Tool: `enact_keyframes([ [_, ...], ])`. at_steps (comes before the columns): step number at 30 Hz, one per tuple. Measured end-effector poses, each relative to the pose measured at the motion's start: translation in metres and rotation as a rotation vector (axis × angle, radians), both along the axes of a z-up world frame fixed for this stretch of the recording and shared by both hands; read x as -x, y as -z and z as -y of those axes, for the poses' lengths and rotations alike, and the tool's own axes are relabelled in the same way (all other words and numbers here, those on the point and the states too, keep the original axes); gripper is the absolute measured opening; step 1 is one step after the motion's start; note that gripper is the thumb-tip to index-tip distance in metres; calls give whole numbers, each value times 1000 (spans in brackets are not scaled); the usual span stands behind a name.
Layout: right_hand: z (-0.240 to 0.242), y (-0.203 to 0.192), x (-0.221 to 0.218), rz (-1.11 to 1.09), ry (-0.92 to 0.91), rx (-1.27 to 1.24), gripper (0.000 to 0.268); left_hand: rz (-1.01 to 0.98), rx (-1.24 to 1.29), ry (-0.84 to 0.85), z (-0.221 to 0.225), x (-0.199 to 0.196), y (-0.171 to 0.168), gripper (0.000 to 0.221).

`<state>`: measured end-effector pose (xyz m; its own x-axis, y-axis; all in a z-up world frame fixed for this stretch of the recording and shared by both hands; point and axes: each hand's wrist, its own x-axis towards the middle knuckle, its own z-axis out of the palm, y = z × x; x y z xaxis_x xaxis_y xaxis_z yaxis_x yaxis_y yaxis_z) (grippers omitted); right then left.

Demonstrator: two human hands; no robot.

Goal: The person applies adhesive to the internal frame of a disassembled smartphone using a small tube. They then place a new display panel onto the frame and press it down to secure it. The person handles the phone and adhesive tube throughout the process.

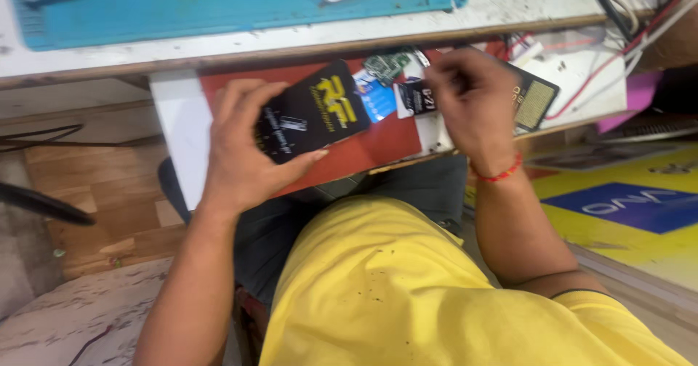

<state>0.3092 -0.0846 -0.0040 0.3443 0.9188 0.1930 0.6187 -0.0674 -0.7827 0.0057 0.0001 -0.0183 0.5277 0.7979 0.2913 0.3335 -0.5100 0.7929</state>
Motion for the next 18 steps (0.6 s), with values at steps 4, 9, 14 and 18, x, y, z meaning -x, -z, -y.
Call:
enact_keyframes([
  [4,35,-13,-36,453,114,35,23,98,6,1,2,10,9,83],
  [9,57,-8,-44,566,12,25,39,435,213,14,5,15,18,76],
  [14,44,-5,-27,562,-105,-39,38,440,299,-9,4,8,14,79],
  [18,25,-13,-6,397,-170,-80,41,89,28,-118,5,-4,1,79],
])
